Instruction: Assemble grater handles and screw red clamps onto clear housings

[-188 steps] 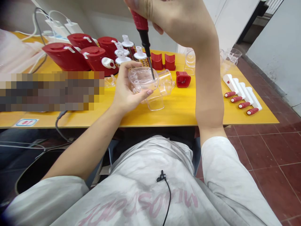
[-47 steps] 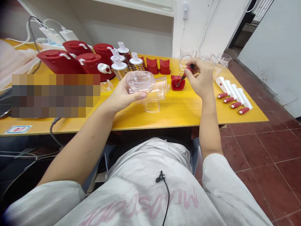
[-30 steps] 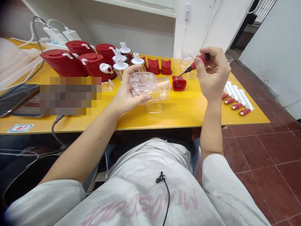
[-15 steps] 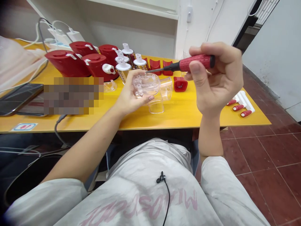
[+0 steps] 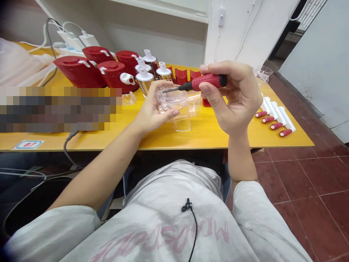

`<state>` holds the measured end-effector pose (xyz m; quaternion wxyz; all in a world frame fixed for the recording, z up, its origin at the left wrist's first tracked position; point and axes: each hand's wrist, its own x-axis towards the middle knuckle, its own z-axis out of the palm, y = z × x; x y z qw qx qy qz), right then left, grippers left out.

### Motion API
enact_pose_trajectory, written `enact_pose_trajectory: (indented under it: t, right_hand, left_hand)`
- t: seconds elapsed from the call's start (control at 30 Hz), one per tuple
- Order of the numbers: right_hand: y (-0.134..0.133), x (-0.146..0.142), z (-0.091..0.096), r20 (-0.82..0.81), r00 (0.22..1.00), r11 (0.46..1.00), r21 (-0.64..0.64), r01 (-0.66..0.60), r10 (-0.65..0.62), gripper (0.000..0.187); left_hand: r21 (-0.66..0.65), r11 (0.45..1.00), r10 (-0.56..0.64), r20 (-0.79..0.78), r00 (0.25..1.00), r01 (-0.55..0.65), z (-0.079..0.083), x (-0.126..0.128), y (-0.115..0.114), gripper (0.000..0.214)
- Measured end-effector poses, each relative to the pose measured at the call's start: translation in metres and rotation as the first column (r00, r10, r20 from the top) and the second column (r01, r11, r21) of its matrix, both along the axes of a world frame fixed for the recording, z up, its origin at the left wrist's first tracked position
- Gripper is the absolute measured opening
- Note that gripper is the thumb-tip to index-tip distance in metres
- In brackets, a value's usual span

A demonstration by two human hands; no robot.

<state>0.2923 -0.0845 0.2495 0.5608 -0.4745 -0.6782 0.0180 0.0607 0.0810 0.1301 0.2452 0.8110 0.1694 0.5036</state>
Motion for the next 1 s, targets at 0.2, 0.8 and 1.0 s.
enact_pose_trajectory:
  t: [0.2, 0.8, 1.0]
  right_hand:
    - [0.003, 0.001, -0.001, 0.041, 0.999, 1.0, -0.017, -0.019, 0.02, 0.047]
    - [0.024, -0.004, -0.022, 0.029, 0.986, 0.978, 0.131, 0.16, -0.165, 0.066]
    - [0.011, 0.006, -0.01, 0.044, 0.996, 0.994, 0.074, 0.075, -0.078, 0.052]
  left_hand:
    - [0.011, 1.0, 0.018, -0.011, 1.0, -0.017, 0.002, -0.001, -0.002, 0.091]
    - [-0.008, 1.0, -0.021, 0.007, 1.0, 0.021, 0.0, 0.002, -0.001, 0.091]
    - [-0.026, 0.999, -0.034, 0.019, 0.999, 0.035, -0.001, 0.002, -0.001, 0.09]
